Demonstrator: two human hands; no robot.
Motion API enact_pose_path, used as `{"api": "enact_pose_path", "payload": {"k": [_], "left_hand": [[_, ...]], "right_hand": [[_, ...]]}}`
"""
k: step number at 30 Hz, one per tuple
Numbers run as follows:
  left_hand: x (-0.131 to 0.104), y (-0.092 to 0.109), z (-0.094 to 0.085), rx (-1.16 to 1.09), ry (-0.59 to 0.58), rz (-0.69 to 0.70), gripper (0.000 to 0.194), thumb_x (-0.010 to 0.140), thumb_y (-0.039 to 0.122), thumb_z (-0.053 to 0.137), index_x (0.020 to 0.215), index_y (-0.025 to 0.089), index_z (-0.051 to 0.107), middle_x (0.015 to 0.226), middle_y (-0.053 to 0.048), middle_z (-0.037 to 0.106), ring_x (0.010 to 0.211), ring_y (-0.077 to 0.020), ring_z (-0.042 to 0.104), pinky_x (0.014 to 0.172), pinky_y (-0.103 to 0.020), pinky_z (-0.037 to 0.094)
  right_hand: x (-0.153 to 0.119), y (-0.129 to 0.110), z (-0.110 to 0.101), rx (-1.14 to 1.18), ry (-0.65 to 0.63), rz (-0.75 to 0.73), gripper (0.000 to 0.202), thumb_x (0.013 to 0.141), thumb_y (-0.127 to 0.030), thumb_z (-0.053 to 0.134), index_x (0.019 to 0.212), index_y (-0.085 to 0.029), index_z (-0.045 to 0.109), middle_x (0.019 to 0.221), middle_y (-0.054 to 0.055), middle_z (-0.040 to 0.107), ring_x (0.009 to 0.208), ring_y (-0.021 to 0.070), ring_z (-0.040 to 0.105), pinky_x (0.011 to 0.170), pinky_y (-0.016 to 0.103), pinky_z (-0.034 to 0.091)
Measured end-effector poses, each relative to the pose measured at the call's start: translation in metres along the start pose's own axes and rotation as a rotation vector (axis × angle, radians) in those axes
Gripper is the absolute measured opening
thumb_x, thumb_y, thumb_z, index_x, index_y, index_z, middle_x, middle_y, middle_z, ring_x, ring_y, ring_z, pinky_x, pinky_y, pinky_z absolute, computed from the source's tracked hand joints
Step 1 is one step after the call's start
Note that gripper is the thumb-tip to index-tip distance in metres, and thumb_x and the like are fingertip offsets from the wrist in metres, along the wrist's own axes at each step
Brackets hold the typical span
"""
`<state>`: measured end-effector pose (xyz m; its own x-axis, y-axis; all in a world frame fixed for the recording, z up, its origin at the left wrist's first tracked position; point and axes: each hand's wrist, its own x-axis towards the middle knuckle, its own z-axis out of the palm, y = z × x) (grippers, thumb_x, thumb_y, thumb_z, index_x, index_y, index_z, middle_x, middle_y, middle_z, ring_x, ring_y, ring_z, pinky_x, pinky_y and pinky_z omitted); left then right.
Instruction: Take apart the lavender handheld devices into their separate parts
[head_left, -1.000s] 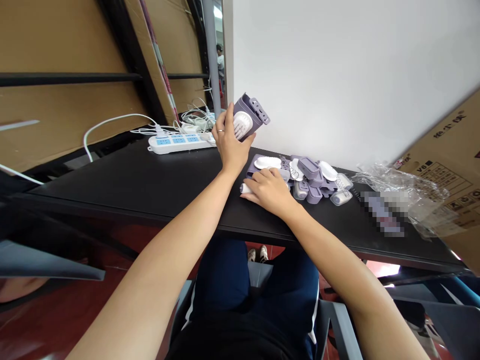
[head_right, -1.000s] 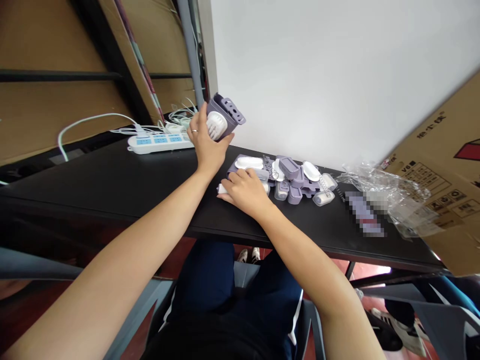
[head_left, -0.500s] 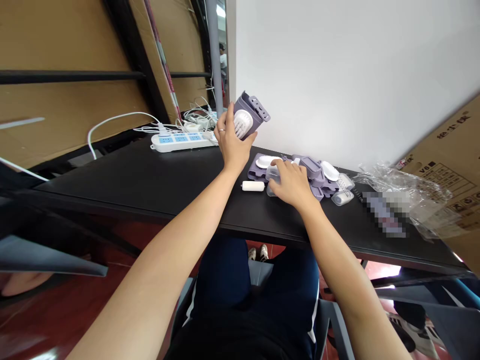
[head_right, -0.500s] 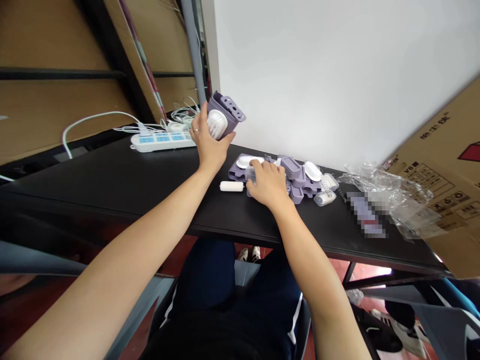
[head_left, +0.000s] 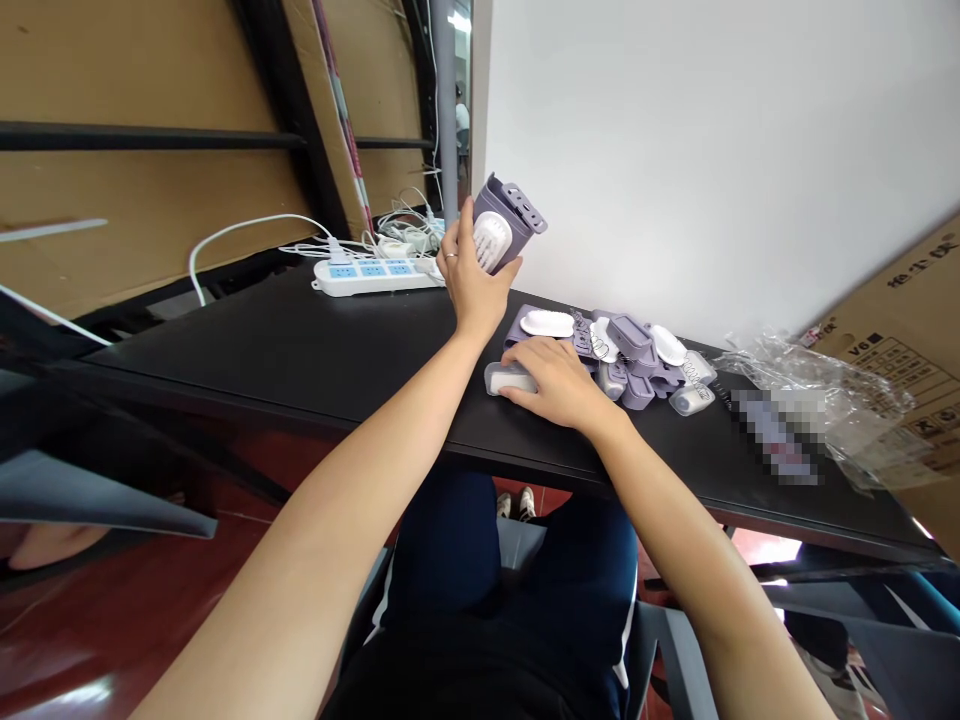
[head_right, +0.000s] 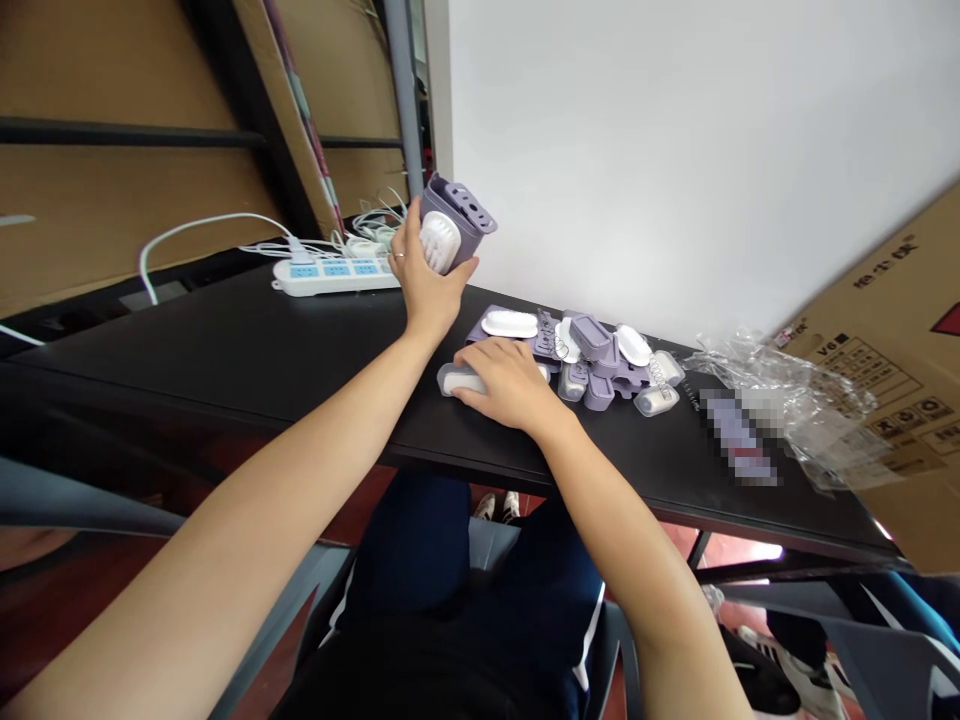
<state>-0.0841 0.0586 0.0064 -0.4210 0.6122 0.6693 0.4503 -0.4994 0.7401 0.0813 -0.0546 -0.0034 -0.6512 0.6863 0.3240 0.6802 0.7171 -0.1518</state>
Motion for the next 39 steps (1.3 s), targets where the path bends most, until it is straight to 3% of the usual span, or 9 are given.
{"api": "enact_pose_path", "payload": {"k": [6, 12, 16, 28, 34, 39], "left_hand": [[0.000, -0.003, 0.001, -0.001, 0.018, 0.019, 0.089, 0.081, 0.024, 0.088, 0.159, 0.036, 0.046, 0.165, -0.010, 0.048, 0.161, -0.0357, 0.037, 0.138, -0.060, 0.020], [0.000, -0.006, 0.001, 0.008, 0.020, 0.013, 0.092, 0.081, 0.021, 0.087, 0.161, 0.036, 0.044, 0.166, -0.010, 0.047, 0.160, -0.0361, 0.038, 0.138, -0.059, 0.020], [0.001, -0.007, 0.002, -0.013, -0.008, 0.006, 0.093, 0.082, 0.021, 0.086, 0.162, 0.036, 0.040, 0.168, -0.010, 0.043, 0.162, -0.0362, 0.035, 0.138, -0.058, 0.018], [-0.005, 0.005, 0.000, 0.028, 0.017, 0.089, 0.090, 0.080, 0.017, 0.084, 0.159, 0.034, 0.044, 0.165, -0.010, 0.049, 0.159, -0.0324, 0.042, 0.136, -0.053, 0.026], [-0.003, 0.005, -0.002, -0.006, 0.050, 0.080, 0.092, 0.083, 0.024, 0.085, 0.162, 0.033, 0.039, 0.167, -0.011, 0.048, 0.162, -0.0311, 0.040, 0.137, -0.050, 0.027], [-0.002, 0.007, -0.004, 0.019, 0.098, 0.004, 0.091, 0.084, 0.036, 0.087, 0.161, 0.027, 0.039, 0.166, -0.015, 0.051, 0.162, -0.0319, 0.040, 0.138, -0.048, 0.024]], "right_hand": [[0.000, 0.002, -0.002, -0.011, 0.045, 0.033, 0.029, 0.098, -0.026, 0.068, 0.127, -0.026, 0.067, 0.142, 0.011, 0.067, 0.140, 0.0318, 0.055, 0.113, 0.048, 0.038], [-0.001, 0.001, -0.001, 0.037, 0.012, 0.020, 0.018, 0.099, -0.034, 0.070, 0.115, -0.026, 0.068, 0.135, 0.010, 0.069, 0.133, 0.0310, 0.057, 0.109, 0.046, 0.039], [-0.001, 0.000, -0.001, 0.027, 0.027, 0.027, 0.018, 0.098, -0.030, 0.070, 0.115, -0.025, 0.068, 0.137, 0.010, 0.068, 0.134, 0.0312, 0.057, 0.109, 0.045, 0.039], [0.001, 0.005, -0.006, -0.011, 0.239, 0.174, 0.019, 0.105, -0.037, 0.062, 0.117, -0.024, 0.071, 0.123, 0.009, 0.074, 0.121, 0.0297, 0.064, 0.103, 0.043, 0.042], [0.001, 0.011, -0.010, -0.046, 0.473, 0.348, 0.024, 0.107, -0.033, 0.051, 0.114, -0.025, 0.072, 0.117, 0.010, 0.077, 0.110, 0.0303, 0.066, 0.101, 0.045, 0.041], [-0.001, 0.010, -0.014, -0.027, 0.496, 0.384, 0.026, 0.106, -0.031, 0.049, 0.119, -0.024, 0.071, 0.118, 0.009, 0.076, 0.111, 0.0291, 0.068, 0.101, 0.045, 0.041]]}}
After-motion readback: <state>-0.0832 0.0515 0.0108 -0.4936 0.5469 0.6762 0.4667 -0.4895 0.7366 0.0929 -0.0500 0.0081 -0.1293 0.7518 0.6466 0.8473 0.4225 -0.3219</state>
